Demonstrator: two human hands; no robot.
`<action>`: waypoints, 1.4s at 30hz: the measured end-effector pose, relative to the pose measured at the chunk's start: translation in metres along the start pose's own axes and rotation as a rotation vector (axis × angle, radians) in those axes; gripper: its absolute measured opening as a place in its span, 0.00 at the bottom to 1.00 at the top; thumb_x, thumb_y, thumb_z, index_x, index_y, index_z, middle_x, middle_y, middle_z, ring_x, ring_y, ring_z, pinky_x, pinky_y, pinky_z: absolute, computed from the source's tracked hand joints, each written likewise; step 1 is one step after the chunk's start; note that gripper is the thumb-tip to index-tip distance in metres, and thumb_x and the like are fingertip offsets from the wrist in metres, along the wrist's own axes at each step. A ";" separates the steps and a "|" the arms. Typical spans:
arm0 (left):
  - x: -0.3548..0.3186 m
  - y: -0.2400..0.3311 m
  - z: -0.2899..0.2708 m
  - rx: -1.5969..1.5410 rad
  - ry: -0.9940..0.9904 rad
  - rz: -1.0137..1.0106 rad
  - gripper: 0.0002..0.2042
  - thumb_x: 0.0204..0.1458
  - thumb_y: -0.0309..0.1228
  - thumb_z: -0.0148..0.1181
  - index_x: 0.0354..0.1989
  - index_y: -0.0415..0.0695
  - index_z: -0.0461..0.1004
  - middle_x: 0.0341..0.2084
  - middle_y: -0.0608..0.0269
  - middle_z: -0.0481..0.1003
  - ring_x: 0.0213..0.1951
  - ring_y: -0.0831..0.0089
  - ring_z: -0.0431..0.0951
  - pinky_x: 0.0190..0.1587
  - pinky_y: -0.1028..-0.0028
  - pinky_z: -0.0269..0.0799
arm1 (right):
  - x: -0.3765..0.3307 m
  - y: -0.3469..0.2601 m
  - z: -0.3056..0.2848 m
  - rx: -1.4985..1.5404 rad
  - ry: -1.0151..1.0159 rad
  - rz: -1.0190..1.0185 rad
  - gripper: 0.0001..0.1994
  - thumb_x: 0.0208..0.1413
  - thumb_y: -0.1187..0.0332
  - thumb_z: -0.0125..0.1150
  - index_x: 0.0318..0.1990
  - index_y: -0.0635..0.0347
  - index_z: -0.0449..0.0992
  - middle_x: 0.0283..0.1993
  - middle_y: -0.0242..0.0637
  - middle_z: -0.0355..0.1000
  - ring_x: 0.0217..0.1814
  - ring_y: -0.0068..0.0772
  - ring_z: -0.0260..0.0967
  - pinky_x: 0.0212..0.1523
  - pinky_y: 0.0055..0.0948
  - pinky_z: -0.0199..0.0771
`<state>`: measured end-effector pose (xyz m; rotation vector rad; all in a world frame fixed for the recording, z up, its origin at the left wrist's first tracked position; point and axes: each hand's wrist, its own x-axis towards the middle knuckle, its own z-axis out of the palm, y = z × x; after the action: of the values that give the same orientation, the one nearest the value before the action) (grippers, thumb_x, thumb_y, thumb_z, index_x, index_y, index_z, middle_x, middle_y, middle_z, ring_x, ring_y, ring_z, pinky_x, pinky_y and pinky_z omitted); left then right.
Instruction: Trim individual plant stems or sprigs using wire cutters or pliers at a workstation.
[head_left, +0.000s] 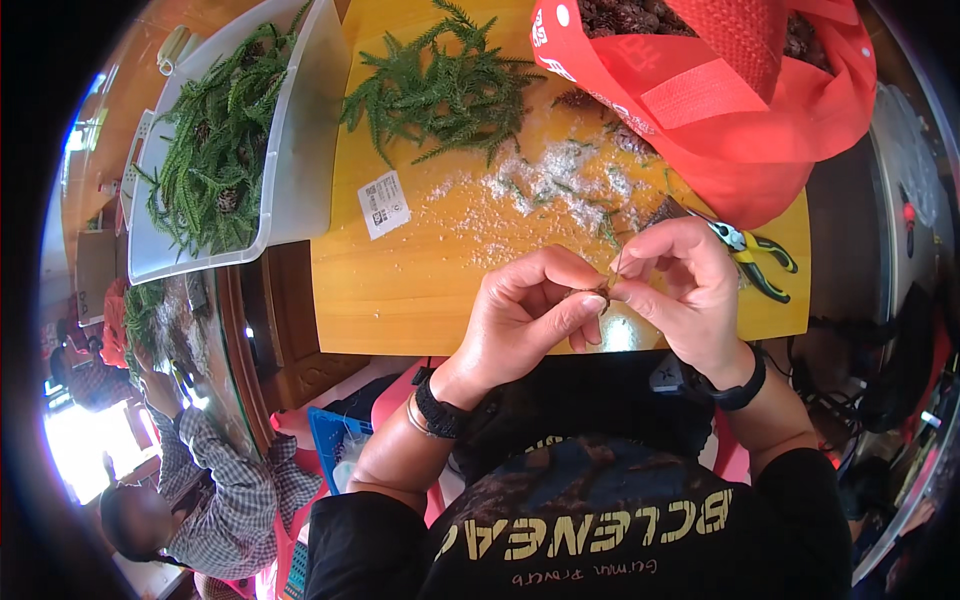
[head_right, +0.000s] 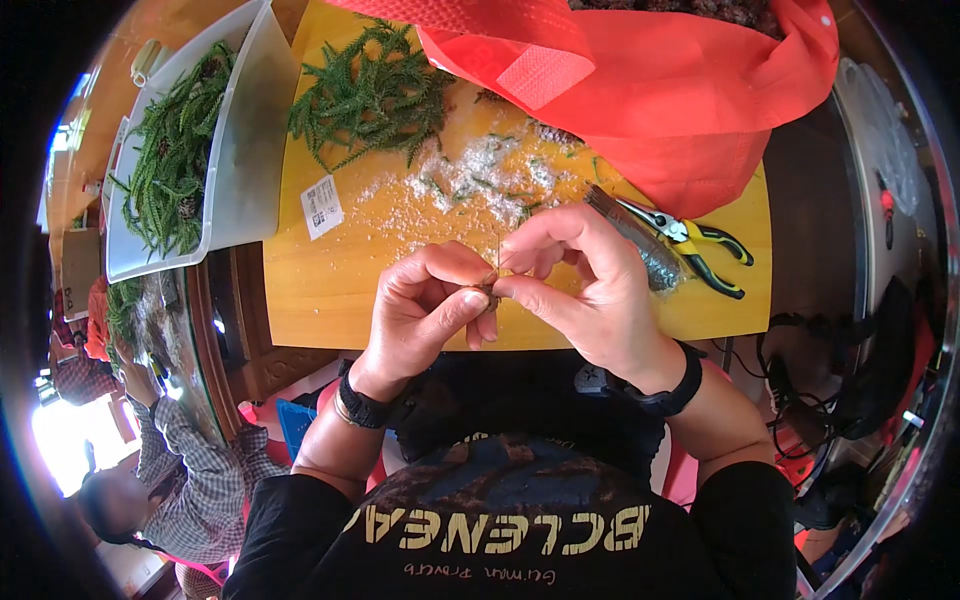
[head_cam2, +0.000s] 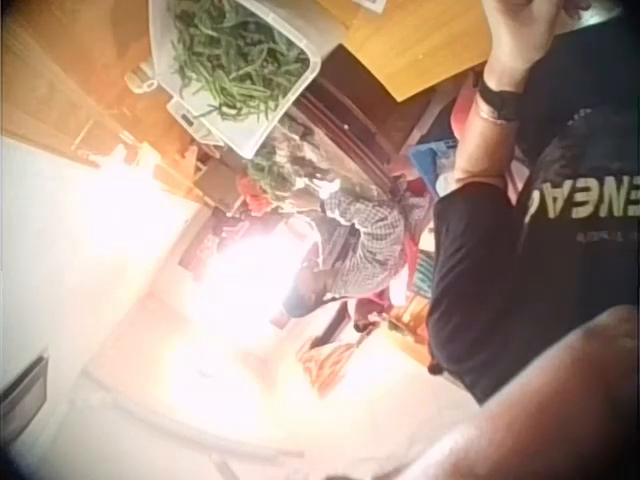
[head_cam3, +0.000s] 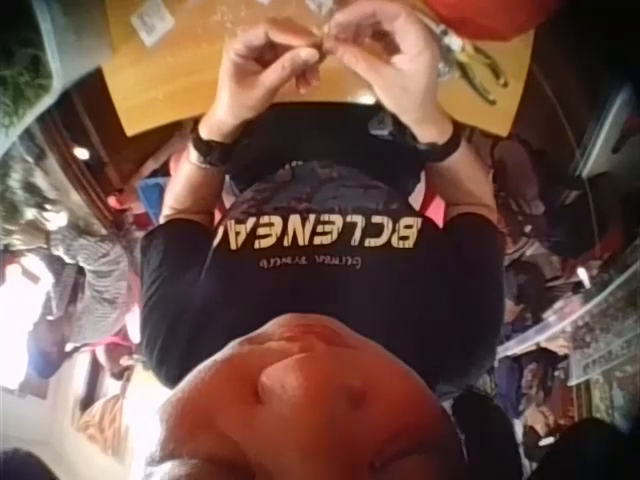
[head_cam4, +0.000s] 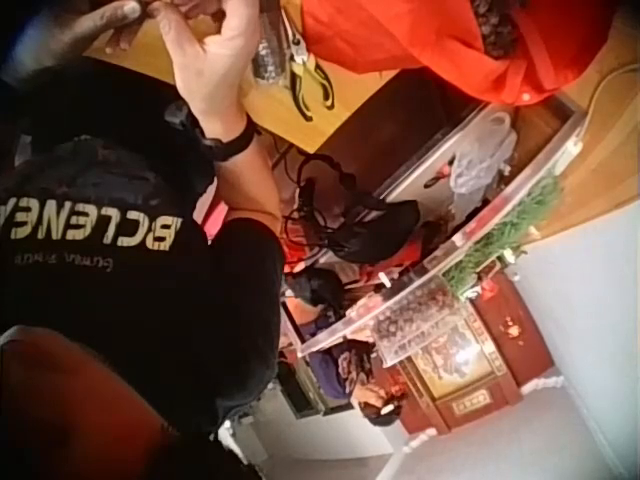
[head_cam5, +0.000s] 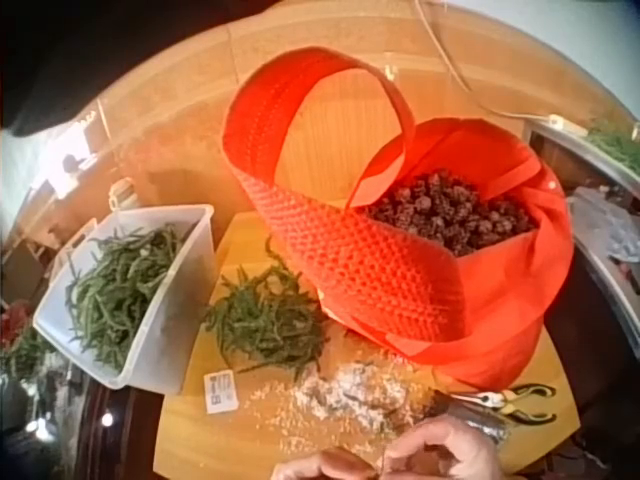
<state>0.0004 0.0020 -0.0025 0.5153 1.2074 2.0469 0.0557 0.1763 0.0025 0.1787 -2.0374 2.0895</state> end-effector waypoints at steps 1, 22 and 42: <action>0.000 0.000 0.000 0.006 0.010 0.002 0.04 0.53 0.22 0.53 0.36 0.37 0.68 0.31 0.62 0.71 0.28 0.79 0.75 0.26 0.82 0.72 | 0.000 -0.001 0.001 0.043 0.008 0.042 0.16 0.42 0.85 0.61 0.38 0.62 0.66 0.36 0.34 0.67 0.37 0.21 0.65 0.41 0.20 0.66; 0.001 -0.006 0.001 0.034 0.044 0.097 0.05 0.52 0.20 0.53 0.37 0.35 0.68 0.33 0.59 0.70 0.29 0.76 0.75 0.27 0.81 0.73 | 0.002 0.001 0.001 0.111 -0.031 0.128 0.11 0.42 0.82 0.64 0.32 0.62 0.69 0.32 0.32 0.65 0.35 0.18 0.64 0.36 0.17 0.65; -0.001 -0.009 0.004 0.034 0.047 0.208 0.06 0.52 0.18 0.52 0.38 0.35 0.67 0.34 0.56 0.68 0.29 0.73 0.75 0.27 0.79 0.73 | -0.002 0.002 0.008 0.169 0.040 0.064 0.06 0.44 0.81 0.62 0.30 0.65 0.73 0.36 0.37 0.71 0.38 0.23 0.68 0.39 0.21 0.66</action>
<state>0.0074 0.0068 -0.0084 0.6359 1.2630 2.2269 0.0572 0.1676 0.0006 0.0995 -1.8672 2.2857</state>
